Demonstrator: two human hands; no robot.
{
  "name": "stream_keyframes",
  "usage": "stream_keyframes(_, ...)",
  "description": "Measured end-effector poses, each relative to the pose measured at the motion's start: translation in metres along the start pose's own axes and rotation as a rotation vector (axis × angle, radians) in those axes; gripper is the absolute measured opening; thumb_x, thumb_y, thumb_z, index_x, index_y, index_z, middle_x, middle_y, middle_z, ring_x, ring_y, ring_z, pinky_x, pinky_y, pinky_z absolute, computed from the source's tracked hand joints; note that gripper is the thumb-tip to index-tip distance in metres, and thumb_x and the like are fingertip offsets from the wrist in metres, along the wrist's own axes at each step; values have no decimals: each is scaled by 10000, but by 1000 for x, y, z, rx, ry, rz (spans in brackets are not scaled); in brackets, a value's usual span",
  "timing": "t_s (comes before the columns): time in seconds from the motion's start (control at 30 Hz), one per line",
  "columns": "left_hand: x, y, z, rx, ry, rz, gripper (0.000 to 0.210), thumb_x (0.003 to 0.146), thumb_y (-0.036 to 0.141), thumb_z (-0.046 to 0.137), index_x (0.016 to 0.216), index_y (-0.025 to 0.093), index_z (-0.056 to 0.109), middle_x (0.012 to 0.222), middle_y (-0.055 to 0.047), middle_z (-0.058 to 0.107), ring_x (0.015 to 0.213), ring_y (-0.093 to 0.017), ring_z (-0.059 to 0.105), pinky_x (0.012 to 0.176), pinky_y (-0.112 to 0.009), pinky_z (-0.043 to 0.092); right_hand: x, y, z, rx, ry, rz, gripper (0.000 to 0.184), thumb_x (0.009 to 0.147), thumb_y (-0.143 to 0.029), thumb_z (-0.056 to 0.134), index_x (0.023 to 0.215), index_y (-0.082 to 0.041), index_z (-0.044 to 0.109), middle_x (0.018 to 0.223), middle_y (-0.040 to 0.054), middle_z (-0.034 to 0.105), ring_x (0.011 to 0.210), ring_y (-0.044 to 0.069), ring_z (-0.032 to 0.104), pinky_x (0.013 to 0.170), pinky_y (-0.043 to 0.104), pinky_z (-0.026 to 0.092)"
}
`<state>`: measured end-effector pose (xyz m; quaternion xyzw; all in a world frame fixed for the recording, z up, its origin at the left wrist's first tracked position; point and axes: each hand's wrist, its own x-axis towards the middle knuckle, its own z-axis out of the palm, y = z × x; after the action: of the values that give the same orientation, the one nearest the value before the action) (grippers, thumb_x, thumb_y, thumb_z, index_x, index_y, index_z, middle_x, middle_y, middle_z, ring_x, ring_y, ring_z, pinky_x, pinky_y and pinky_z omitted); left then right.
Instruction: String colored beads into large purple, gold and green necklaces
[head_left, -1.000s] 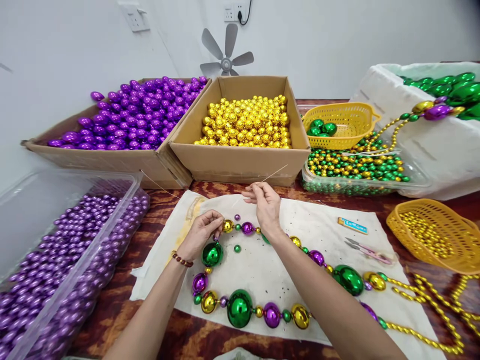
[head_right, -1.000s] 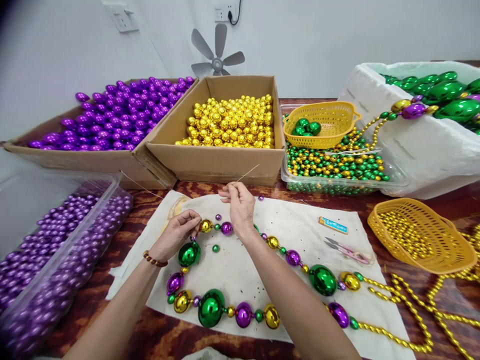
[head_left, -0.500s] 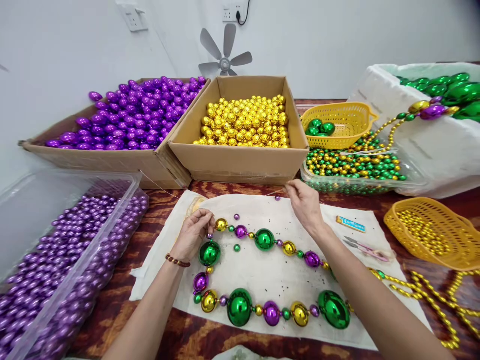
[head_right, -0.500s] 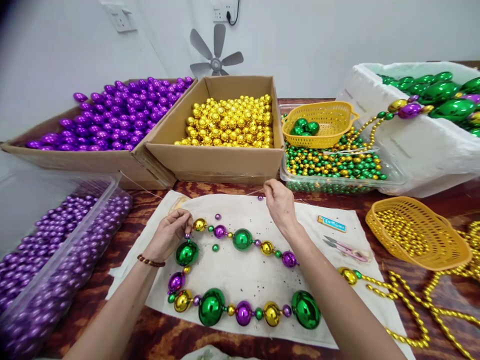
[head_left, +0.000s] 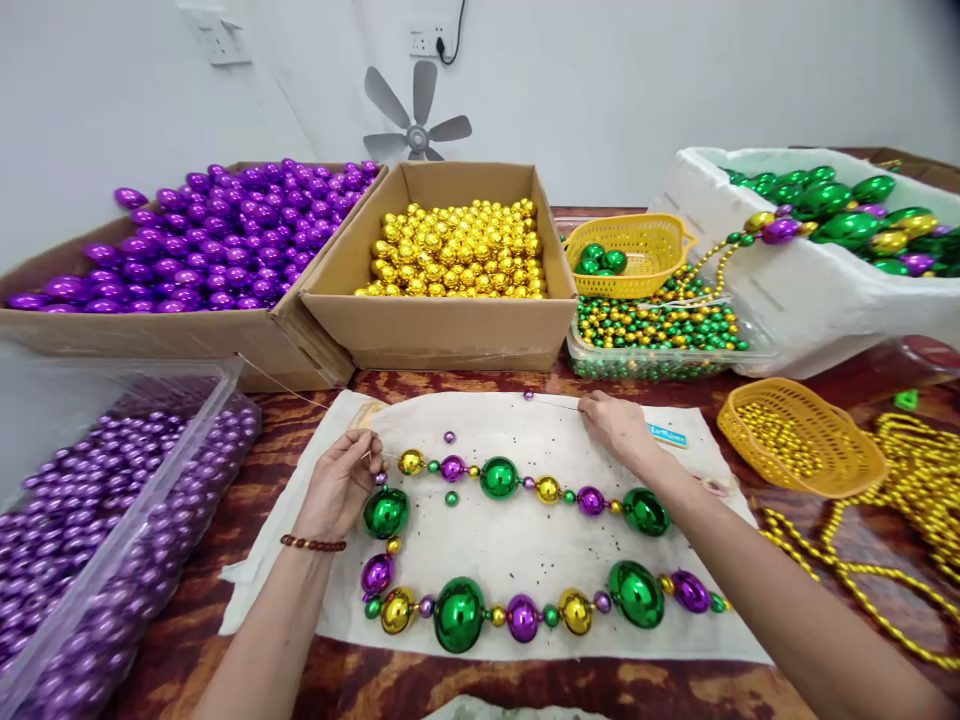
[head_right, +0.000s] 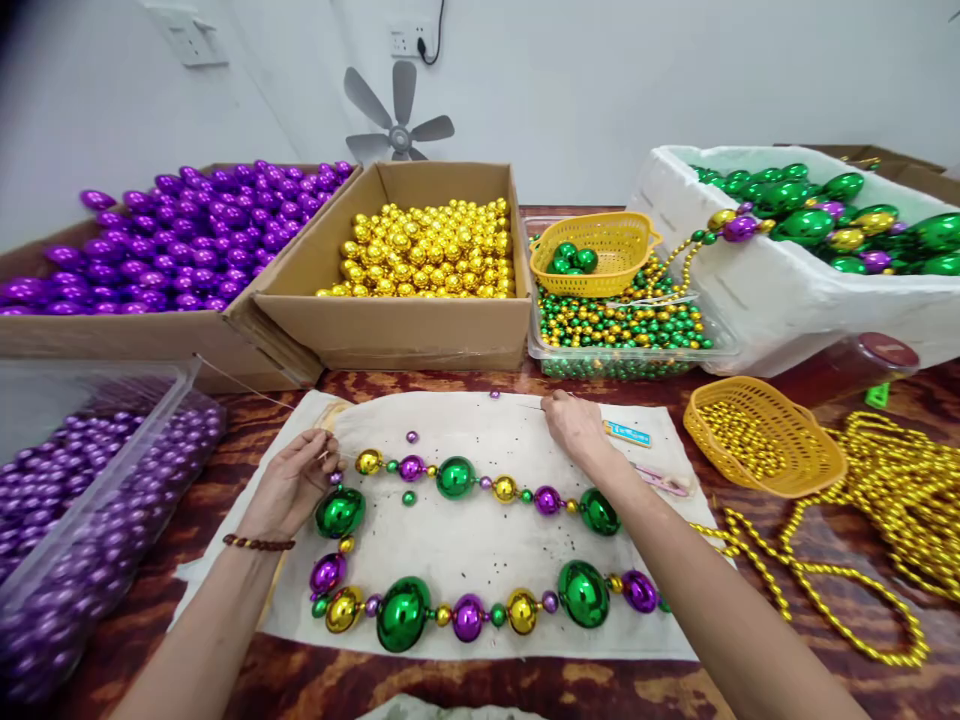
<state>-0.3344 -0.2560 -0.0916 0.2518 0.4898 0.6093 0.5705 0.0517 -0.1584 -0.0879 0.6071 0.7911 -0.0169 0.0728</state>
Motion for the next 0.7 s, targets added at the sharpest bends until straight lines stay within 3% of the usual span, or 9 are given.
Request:
stream_keyframes(0.17,5,-4,-11,-76,64,-16,133,744,196,723,833,164,629,738,13,605,512,-65,503,550,-232,518,-4,-3,4,19,-28,5,269,927,-198,397,1014,-180,651,1048,128,643,926,229,645,707,293,445)
stream_keyframes(0.33,11,-11,-22,-123,92,-40,79,758,125,675,819,155,635,720,3,608,502,-72,512,560,-248,548,-22,5,-8,72,13,42,278,946,-261,382,1060,-209,630,1113,98,635,958,209,634,715,271,439)
stream_keyframes(0.43,15,-16,-33,-118,72,-31,75,806,87,596,812,144,644,713,-5,623,515,-75,529,566,-238,558,-48,28,-19,94,64,91,308,962,-296,345,1078,-228,623,1109,68,644,969,189,624,748,261,427)
stream_keyframes(0.57,21,-22,-47,-47,22,-18,209,834,26,496,808,157,658,765,-5,674,645,-113,609,612,-249,589,-95,75,-28,319,164,205,306,945,-306,368,1030,-212,647,1062,60,671,985,190,604,808,266,409)
stream_keyframes(0.67,24,-24,-46,-28,-15,8,257,832,-6,481,813,177,661,780,19,687,700,-108,619,629,-232,595,-131,104,-27,388,139,246,284,913,-273,400,969,-192,666,964,50,700,899,182,625,767,258,429)
stream_keyframes(0.7,23,-23,-43,-43,20,10,257,827,-12,484,795,173,659,771,19,687,690,-106,614,619,-228,593,-141,110,-24,394,117,242,277,903,-263,410,953,-189,672,940,45,706,875,178,632,751,252,437)
